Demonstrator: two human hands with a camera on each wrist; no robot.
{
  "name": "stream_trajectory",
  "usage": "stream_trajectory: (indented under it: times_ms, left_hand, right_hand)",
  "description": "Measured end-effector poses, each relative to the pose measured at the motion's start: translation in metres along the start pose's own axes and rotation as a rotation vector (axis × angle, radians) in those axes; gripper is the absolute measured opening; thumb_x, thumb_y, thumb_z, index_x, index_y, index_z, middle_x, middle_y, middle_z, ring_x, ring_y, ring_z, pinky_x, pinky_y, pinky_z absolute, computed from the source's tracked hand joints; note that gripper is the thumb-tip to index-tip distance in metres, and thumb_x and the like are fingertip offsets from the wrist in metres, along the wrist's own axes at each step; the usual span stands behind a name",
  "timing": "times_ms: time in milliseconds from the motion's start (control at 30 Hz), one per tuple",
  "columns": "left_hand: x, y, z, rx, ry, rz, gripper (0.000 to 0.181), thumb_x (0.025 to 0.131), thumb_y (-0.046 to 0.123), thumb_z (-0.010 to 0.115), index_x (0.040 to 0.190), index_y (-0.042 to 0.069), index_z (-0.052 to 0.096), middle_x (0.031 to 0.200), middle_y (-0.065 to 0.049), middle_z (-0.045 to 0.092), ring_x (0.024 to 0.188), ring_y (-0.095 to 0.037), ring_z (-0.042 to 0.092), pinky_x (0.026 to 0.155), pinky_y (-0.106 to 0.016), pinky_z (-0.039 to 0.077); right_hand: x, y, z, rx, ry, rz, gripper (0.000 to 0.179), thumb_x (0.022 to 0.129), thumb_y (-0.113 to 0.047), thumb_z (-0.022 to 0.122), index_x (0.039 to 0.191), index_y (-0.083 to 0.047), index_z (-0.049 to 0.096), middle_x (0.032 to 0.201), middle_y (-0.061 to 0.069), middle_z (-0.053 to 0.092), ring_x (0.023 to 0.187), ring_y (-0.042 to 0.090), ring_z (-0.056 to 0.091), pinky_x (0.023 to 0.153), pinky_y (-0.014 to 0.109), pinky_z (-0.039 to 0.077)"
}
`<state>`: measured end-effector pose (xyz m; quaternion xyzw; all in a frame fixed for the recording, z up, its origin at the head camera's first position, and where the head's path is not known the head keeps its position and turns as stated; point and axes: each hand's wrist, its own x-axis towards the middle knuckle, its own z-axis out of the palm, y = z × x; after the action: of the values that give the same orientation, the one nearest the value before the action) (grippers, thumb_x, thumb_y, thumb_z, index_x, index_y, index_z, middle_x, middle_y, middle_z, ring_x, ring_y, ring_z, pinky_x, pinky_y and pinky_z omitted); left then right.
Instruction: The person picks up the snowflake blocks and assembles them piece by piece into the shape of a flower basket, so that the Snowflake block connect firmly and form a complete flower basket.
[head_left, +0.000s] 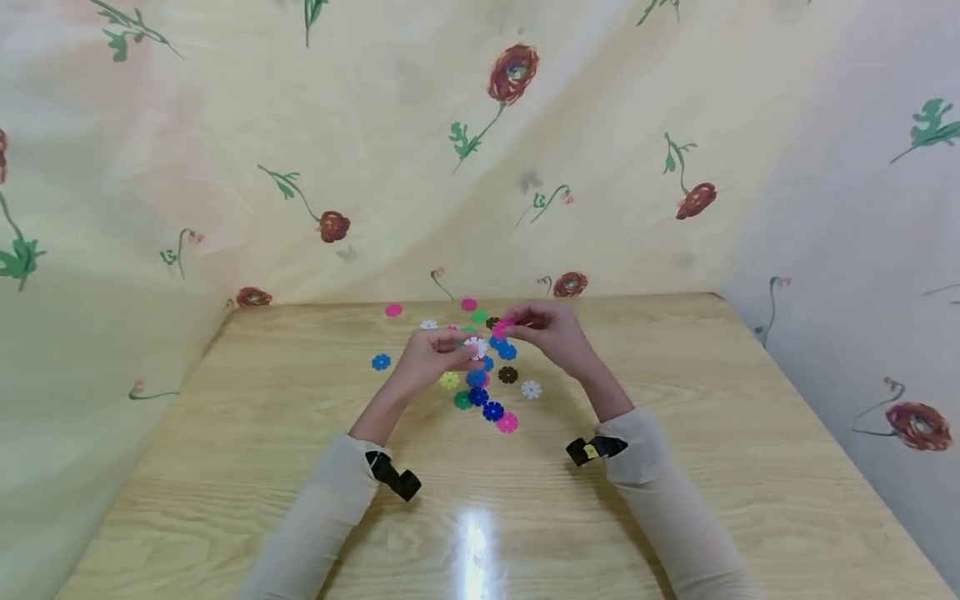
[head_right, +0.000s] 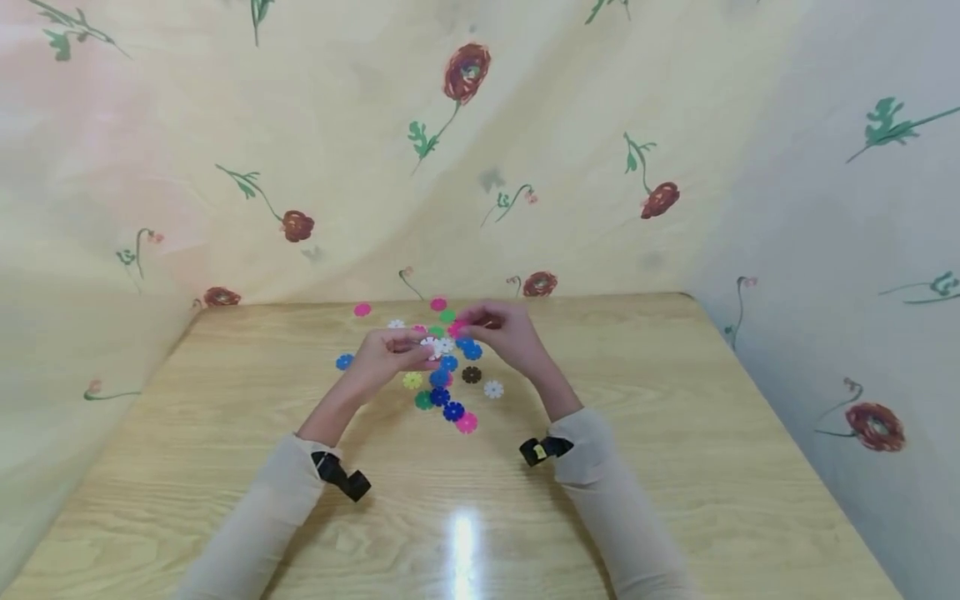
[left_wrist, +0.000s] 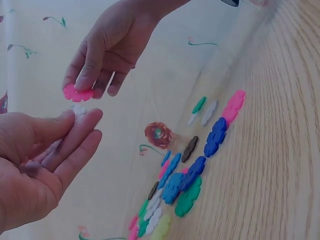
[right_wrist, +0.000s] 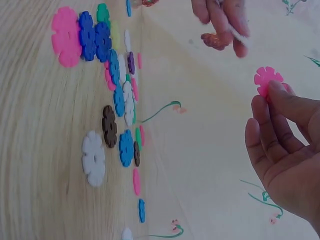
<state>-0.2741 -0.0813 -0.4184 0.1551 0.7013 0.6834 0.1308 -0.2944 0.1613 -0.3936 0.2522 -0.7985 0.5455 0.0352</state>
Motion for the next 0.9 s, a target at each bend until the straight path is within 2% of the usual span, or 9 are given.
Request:
stream_trajectory:
  times_ms: [133, 200, 267, 367, 467, 633, 733, 767, 900]
  left_hand:
    - [0.0, 0.003, 0.002, -0.007, -0.017, 0.057, 0.035, 0.103, 0.006, 0.059, 0.135, -0.006, 0.061, 0.12, -0.029, 0.07, 0.11, -0.045, 0.069, 0.103, -0.062, 0.046]
    - [-0.001, 0.005, 0.003, -0.016, -0.013, 0.068, 0.034, 0.103, 0.006, 0.058, 0.136, -0.004, 0.061, 0.119, -0.03, 0.07, 0.108, -0.044, 0.07, 0.103, -0.062, 0.046]
    - [-0.001, 0.006, 0.004, -0.042, -0.004, 0.069, 0.033, 0.103, 0.006, 0.059, 0.134, -0.003, 0.062, 0.113, -0.031, 0.071, 0.103, -0.037, 0.074, 0.103, -0.062, 0.046]
    - [-0.001, 0.006, 0.005, -0.1, -0.003, 0.065, 0.031, 0.102, 0.006, 0.06, 0.132, -0.002, 0.062, 0.101, -0.022, 0.075, 0.092, -0.024, 0.078, 0.103, -0.062, 0.045]
    - [-0.001, 0.005, 0.007, -0.154, -0.003, 0.058, 0.03, 0.102, 0.006, 0.06, 0.13, -0.003, 0.06, 0.091, -0.009, 0.077, 0.085, -0.016, 0.078, 0.104, -0.063, 0.044]
    - [-0.001, 0.003, 0.008, -0.16, 0.015, 0.049, 0.027, 0.103, 0.007, 0.059, 0.128, -0.004, 0.06, 0.088, -0.002, 0.076, 0.088, -0.024, 0.078, 0.102, -0.057, 0.049]
    - [-0.001, 0.003, 0.008, -0.158, 0.018, 0.048, 0.026, 0.103, 0.007, 0.058, 0.127, -0.005, 0.06, 0.092, -0.005, 0.076, 0.087, -0.024, 0.078, 0.098, -0.049, 0.054]
    - [-0.001, 0.004, 0.008, -0.159, 0.016, 0.051, 0.027, 0.103, 0.007, 0.058, 0.127, -0.006, 0.059, 0.094, -0.008, 0.076, 0.083, -0.018, 0.078, 0.097, -0.046, 0.055]
    - [-0.001, 0.004, 0.007, -0.158, 0.012, 0.078, 0.026, 0.103, 0.004, 0.056, 0.126, -0.009, 0.059, 0.109, -0.03, 0.07, 0.079, -0.013, 0.076, 0.091, -0.039, 0.058]
  right_hand:
    - [0.002, -0.001, 0.004, -0.009, 0.013, -0.042, 0.01, 0.095, -0.009, 0.071, 0.102, -0.003, 0.075, 0.103, 0.016, 0.075, 0.088, 0.024, 0.071, 0.08, 0.028, 0.06]
    - [0.002, -0.001, 0.006, -0.011, 0.021, -0.059, 0.009, 0.096, -0.007, 0.07, 0.101, -0.002, 0.075, 0.102, 0.017, 0.075, 0.089, 0.025, 0.071, 0.079, 0.027, 0.059]
    - [0.002, 0.0, 0.008, -0.007, 0.026, -0.07, 0.009, 0.096, -0.006, 0.068, 0.101, -0.001, 0.075, 0.101, 0.017, 0.075, 0.089, 0.022, 0.071, 0.079, 0.025, 0.059]
    - [0.0, 0.0, 0.011, -0.003, 0.036, -0.08, 0.009, 0.096, -0.005, 0.068, 0.101, -0.001, 0.075, 0.101, 0.017, 0.074, 0.088, 0.015, 0.07, 0.079, 0.023, 0.058]
    - [-0.001, 0.001, 0.015, 0.003, 0.051, -0.08, 0.009, 0.096, -0.005, 0.068, 0.101, 0.0, 0.075, 0.102, 0.018, 0.074, 0.087, 0.011, 0.068, 0.079, 0.021, 0.057]
    - [-0.002, 0.003, 0.024, 0.007, 0.1, -0.089, 0.008, 0.094, -0.002, 0.07, 0.1, 0.001, 0.075, 0.1, 0.019, 0.074, 0.084, 0.01, 0.067, 0.076, 0.02, 0.057]
    - [-0.002, 0.004, 0.03, 0.016, 0.142, -0.108, 0.006, 0.092, 0.001, 0.071, 0.097, 0.003, 0.075, 0.096, 0.021, 0.074, 0.081, 0.013, 0.068, 0.074, 0.019, 0.057]
    - [-0.002, 0.004, 0.032, 0.02, 0.16, -0.116, 0.005, 0.092, 0.003, 0.07, 0.095, 0.003, 0.075, 0.095, 0.021, 0.073, 0.08, 0.013, 0.069, 0.073, 0.019, 0.057]
    - [-0.003, 0.004, 0.04, 0.013, 0.22, -0.139, 0.006, 0.091, 0.005, 0.07, 0.091, 0.003, 0.075, 0.09, 0.021, 0.073, 0.079, 0.012, 0.068, 0.072, 0.018, 0.057]
